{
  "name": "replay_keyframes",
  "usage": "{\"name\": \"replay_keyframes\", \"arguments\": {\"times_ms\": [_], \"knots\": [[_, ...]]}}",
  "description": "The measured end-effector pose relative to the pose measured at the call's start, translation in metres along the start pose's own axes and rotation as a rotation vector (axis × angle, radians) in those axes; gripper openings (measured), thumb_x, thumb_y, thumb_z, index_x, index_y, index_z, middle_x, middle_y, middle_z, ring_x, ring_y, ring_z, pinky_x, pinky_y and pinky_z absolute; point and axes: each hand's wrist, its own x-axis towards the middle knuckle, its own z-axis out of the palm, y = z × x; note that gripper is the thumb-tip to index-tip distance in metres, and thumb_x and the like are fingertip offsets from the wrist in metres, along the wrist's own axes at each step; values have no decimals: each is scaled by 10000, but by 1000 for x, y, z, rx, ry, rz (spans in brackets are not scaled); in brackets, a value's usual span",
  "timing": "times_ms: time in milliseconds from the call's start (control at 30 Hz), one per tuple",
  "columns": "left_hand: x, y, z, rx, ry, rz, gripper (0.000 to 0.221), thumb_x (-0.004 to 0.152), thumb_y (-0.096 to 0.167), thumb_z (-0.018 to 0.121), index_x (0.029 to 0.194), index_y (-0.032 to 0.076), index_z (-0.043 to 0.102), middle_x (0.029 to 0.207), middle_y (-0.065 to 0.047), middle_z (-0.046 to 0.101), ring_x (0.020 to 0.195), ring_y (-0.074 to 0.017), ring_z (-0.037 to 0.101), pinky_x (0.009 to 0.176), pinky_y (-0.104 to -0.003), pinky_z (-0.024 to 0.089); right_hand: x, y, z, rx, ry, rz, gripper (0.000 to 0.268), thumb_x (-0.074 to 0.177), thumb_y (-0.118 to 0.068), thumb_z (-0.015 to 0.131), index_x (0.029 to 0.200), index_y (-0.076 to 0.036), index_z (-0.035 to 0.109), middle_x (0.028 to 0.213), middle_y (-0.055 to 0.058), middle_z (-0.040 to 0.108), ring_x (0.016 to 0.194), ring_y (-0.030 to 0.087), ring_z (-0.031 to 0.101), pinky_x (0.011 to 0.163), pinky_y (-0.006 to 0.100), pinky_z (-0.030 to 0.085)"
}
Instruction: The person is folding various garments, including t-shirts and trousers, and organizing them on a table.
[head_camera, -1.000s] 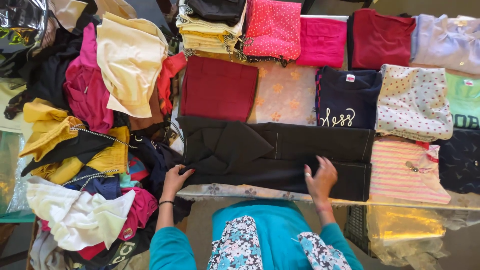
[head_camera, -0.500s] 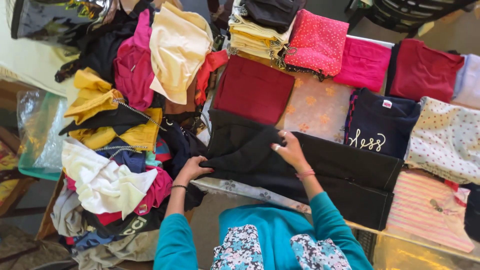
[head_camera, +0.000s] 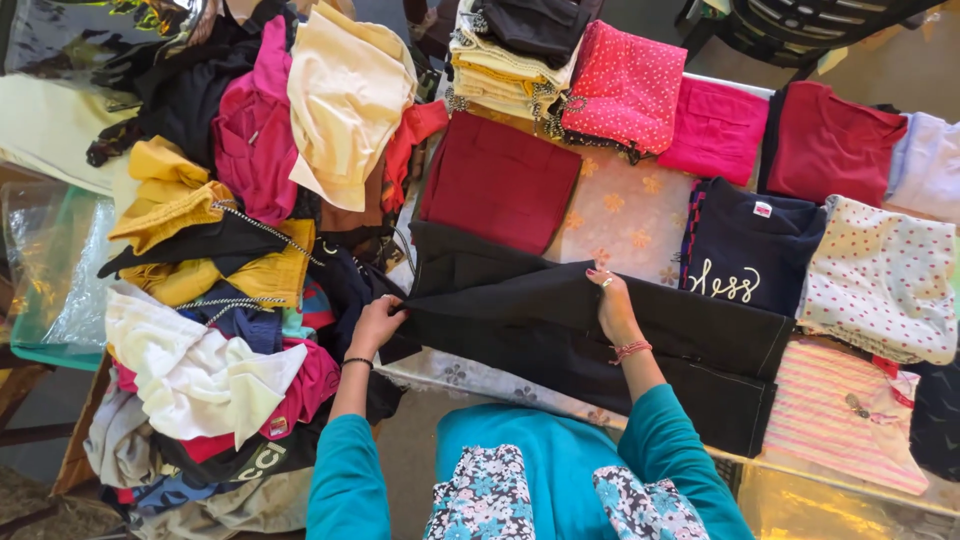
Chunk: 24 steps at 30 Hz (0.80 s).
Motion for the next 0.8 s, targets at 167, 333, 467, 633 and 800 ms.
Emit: {"name": "replay_keyframes", "arguments": {"times_ms": [167, 333, 467, 633, 800], "knots": [[-27, 45, -14, 96, 107, -84, 315, 830, 360, 760, 1041, 127, 734, 966, -113, 771, 924, -323, 734, 765, -431, 565, -8, 6, -12, -188, 71, -123, 239, 984, -212, 662, 1071, 9, 681, 1023, -5, 680, 973, 82, 584, 921, 251, 455], [-39, 48, -9, 133, 162, -81, 334, 816, 421, 786, 1004, 147, 750, 953, -96, 768, 919, -318, 732, 745, -441, 562, -86, -41, 16, -702, 101, -227, 257, 979, -258, 684, 1017, -6, 719, 849, -33, 631, 818, 47, 528, 733, 248, 451], [-42, 47, 8, 169, 271, -28, 344, 835, 409, 789, 1035, 136, 731, 982, -90, 762, 942, -316, 725, 744, -438, 557, -103, -6, -31, -841, 142, 13, 245, 889, -216, 767, 963, 7, 698, 790, 7, 635, 717, 106, 549, 654, 299, 475], [-69, 82, 28, 167, 540, 194, 378, 810, 254, 810, 1113, 75, 670, 1044, -128, 694, 980, -337, 678, 840, -392, 535, -116, 32, -52, -522, 17, 68, 292, 942, -259, 730, 999, 27, 710, 915, 32, 681, 840, 93, 592, 774, 282, 483], [-81, 60, 125, -787, 430, -374, 503, 934, 459, 747, 1121, 24, 577, 950, -120, 634, 804, -239, 604, 689, -339, 525, -146, -43, 56, 537, 177, 382, 689, 853, -580, 458, 1230, -23, 610, 1217, 118, 663, 999, 227, 685, 834, 343, 568]]}}
